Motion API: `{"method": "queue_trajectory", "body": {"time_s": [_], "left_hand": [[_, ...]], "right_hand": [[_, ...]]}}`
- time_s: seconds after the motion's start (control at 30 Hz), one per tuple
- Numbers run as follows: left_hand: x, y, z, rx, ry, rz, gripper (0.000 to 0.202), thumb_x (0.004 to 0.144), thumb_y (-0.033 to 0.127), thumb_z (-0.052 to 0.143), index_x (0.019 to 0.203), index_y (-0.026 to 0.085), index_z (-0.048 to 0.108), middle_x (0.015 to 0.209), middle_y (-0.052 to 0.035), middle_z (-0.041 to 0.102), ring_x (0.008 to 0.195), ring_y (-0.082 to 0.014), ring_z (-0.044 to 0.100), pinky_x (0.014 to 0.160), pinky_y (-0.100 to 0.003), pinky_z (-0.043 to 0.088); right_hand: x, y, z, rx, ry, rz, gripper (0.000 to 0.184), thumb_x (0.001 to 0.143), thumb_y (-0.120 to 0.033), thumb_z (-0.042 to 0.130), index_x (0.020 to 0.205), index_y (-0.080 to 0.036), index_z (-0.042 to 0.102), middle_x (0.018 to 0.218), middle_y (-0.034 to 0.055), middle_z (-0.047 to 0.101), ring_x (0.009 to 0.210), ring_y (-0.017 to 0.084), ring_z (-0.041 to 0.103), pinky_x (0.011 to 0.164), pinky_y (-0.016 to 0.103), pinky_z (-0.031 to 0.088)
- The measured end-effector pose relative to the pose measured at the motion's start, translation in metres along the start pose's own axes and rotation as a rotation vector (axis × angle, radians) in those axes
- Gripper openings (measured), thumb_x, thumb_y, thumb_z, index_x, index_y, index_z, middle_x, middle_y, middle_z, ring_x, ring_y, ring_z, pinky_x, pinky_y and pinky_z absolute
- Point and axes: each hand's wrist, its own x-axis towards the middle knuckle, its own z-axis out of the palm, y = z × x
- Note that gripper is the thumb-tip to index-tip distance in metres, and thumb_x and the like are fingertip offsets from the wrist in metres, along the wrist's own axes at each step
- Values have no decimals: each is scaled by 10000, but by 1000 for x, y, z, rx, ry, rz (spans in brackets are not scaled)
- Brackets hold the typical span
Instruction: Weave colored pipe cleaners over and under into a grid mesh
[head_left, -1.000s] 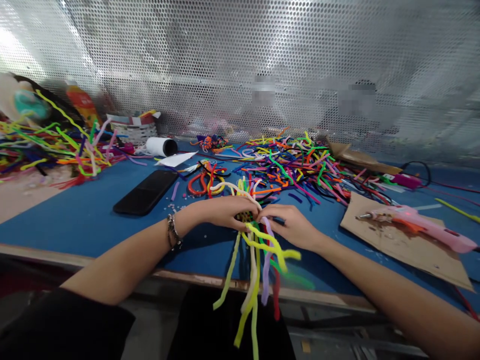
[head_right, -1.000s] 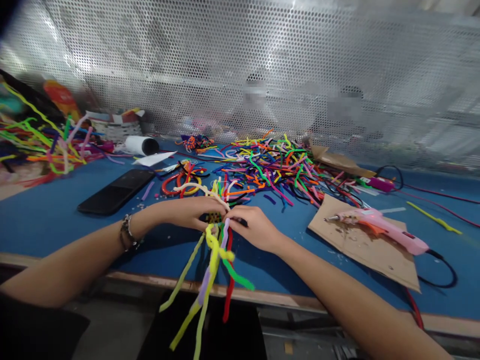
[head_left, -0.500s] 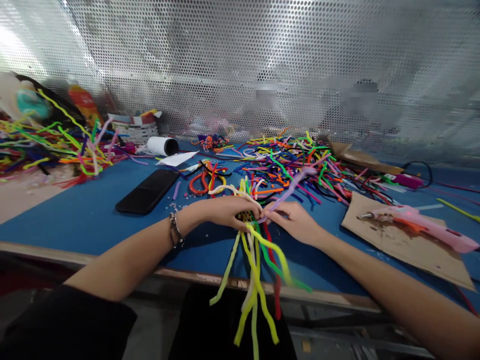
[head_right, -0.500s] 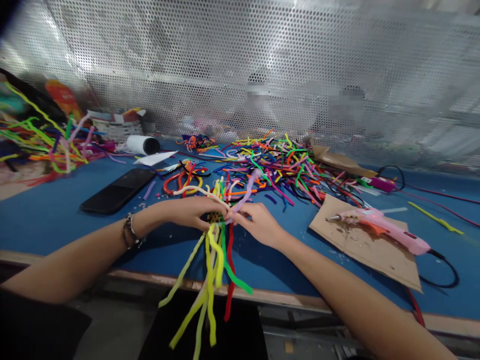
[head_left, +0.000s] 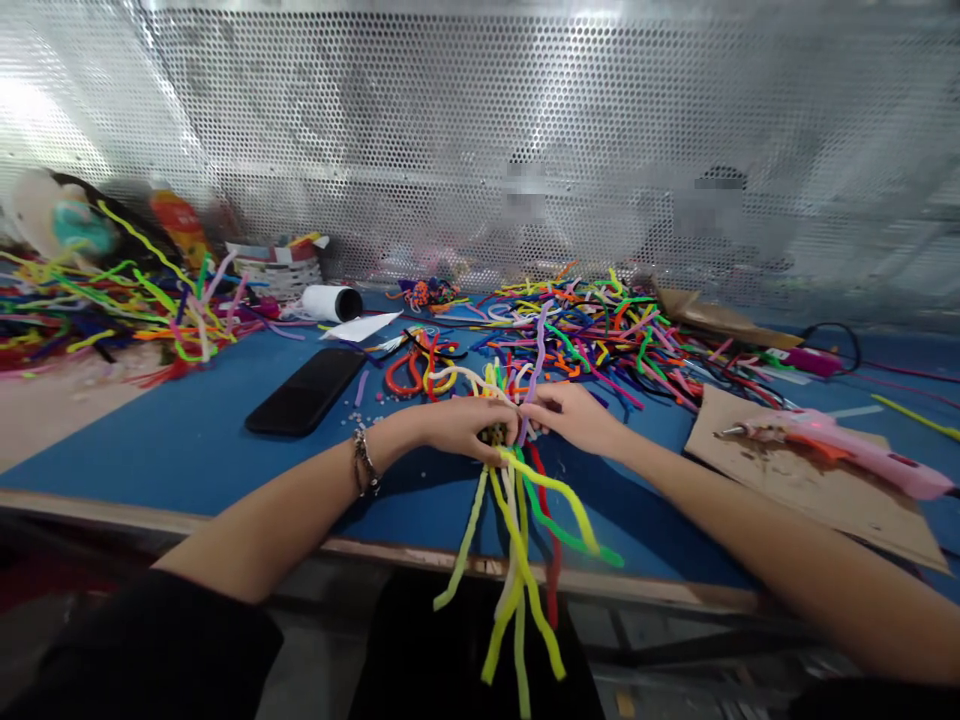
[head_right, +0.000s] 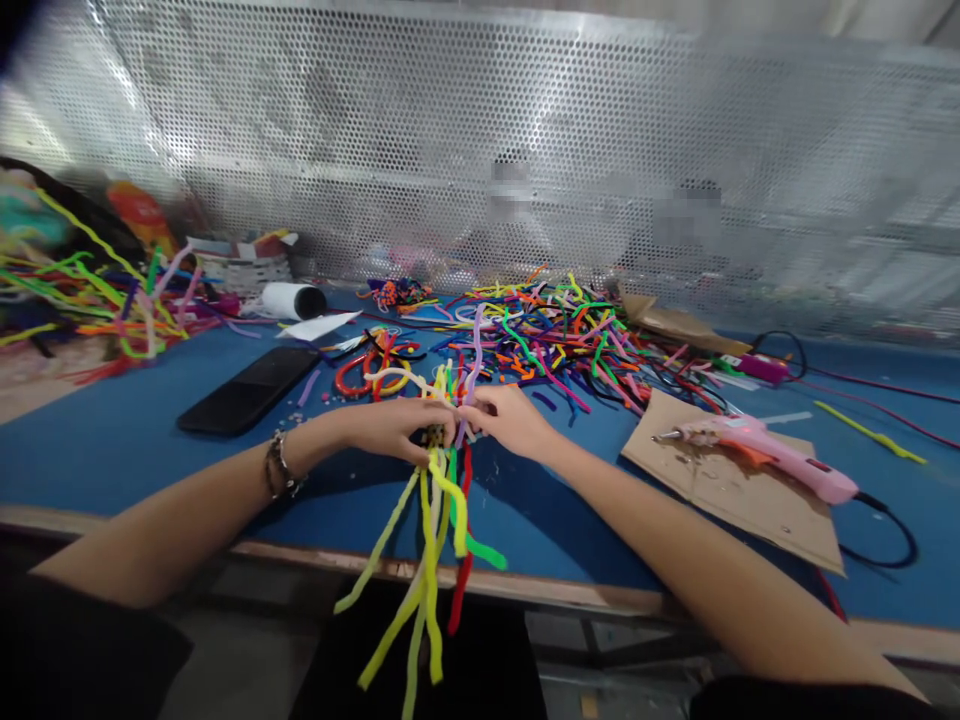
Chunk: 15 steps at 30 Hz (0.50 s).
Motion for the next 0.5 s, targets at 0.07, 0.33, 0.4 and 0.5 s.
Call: {"method": "queue_trajectory", "body": {"time_s": [0.07,0.33,0.4,0.5], "left_hand": [[0,2,0,12,5,-30,168,730,225,597,851,152,506,892,-33,542,791,-151,505,696,-232,398],[0,2,-3,-59,-6,62,453,743,155,580,1178,153,453,1262,-98,466,1149,-196,427,949,-296,310],[-1,1,-2,-28,-10,9,488,748,195,586,1212,165,438,1261,-97,475,1144,-211,441,929,-304,333],[-1,-1,-1,-11,-7,-49,551,744,245,600,1253,195,396,1252,-86,488,1113,-218,475,885,-299,371]], "right_hand": [[0,0,2,27,-5,17,285,779,-358,466,558,-178,454,485,-30,519,445,97,468,458,214,356],[2,2,7,92,6,102,259,796,-322,423,577,-183,421,429,-60,484,326,71,452,381,186,347],[1,1,5,126,52,127,190,805,-329,405,672,-193,403,467,-65,507,319,77,459,354,184,340],[-5,-7,-5,131,188,81,144,797,-320,431,740,-207,362,506,-76,493,347,81,468,373,191,362]]}}
